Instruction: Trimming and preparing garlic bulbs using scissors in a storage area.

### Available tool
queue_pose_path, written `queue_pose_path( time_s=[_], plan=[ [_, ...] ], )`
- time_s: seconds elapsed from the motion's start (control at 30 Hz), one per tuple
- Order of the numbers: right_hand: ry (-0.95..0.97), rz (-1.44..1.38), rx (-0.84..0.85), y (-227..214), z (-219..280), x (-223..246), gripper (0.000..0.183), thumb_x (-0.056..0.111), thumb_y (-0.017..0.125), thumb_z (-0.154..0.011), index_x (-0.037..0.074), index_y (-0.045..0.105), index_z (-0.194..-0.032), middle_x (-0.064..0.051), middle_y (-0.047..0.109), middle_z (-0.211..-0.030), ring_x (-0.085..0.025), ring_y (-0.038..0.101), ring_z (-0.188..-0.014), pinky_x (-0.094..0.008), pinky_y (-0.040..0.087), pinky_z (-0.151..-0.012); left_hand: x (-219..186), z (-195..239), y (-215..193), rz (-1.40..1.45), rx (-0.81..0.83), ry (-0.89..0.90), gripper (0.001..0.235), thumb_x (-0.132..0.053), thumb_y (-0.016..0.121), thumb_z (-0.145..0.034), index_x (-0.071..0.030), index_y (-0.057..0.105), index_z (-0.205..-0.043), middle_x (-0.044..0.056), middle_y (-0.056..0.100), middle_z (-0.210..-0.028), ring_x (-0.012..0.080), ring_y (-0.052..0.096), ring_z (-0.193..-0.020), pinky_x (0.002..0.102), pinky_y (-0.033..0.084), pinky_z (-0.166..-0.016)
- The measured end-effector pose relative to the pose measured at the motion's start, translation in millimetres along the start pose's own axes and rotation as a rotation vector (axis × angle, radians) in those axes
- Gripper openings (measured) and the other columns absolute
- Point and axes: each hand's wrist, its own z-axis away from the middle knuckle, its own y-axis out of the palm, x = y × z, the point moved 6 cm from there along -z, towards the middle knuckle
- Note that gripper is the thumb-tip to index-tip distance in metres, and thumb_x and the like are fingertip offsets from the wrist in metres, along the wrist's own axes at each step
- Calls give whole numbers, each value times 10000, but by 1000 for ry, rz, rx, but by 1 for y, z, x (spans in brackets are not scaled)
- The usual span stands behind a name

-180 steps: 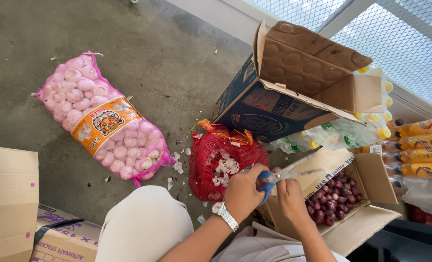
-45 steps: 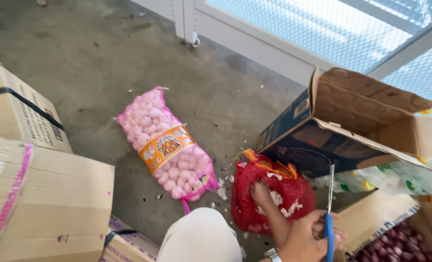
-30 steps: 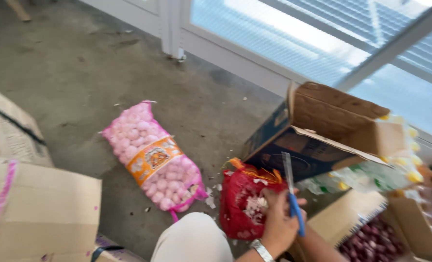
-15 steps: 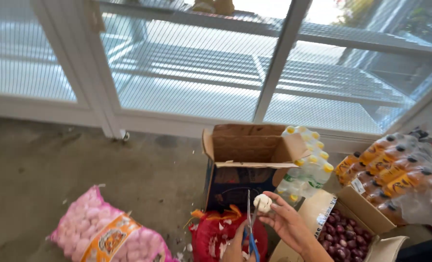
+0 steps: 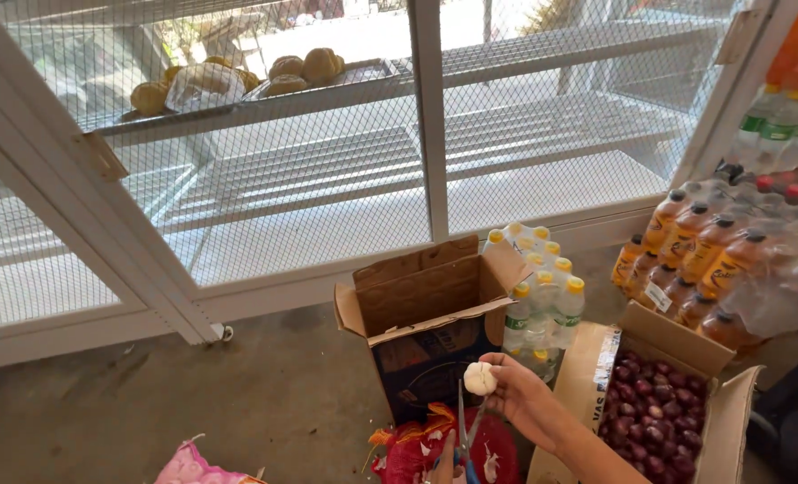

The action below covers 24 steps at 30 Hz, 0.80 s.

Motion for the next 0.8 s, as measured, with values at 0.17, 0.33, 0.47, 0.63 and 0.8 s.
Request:
queue_pose_path(
  time_s=[0.17,0.33,0.47,0.63,0.8],
  plan=[
    [93,-111,-67,-18,-10,-24,353,256,552,-971,57,610,-1256,-99,692,-1049,-175,636,-858,-335,536,-755,-4,-1,-10,-72,-39,7,693,-217,602,-989,-138,313,-1614,163,711,-923,253,712,-822,362,518,-830],
    [222,-113,-154,-18,-10,-40,458,322,619,-960,46,657,-1323,-86,676,-994,-171,613,-818,-338,551,-749,-8,6,-15,-134,-80,0,658,-256,611,-1003,-112,342,-1587,132,693,-848,222,694,-756,322,534,-777],
    [231,-108,-193,2,-1,-32,441,310,648,-938,43,671,-1288,-80,678,-965,-172,641,-819,-333,551,-756,-17,12,-22,-170,-108,-7,642,-280,617,-1012,-96,359,-1570,114,683,-803,203,683,-717,298,543,-744],
    [99,-159,-196,-28,-13,-48,318,279,679,-967,48,610,-1175,-65,654,-938,-184,667,-831,-334,543,-781,-40,19,-32,-154,-207,17,566,-194,573,-1000,-97,441,-1541,92,694,-806,192,686,-714,307,549,-766],
    [80,-22,-158,11,5,-25,297,317,608,-989,88,611,-1177,-20,631,-944,-130,617,-837,-311,523,-795,-31,24,-14,-206,-203,-9,569,-165,568,-988,-163,468,-1548,81,698,-806,164,700,-746,304,554,-809]
  ],
)
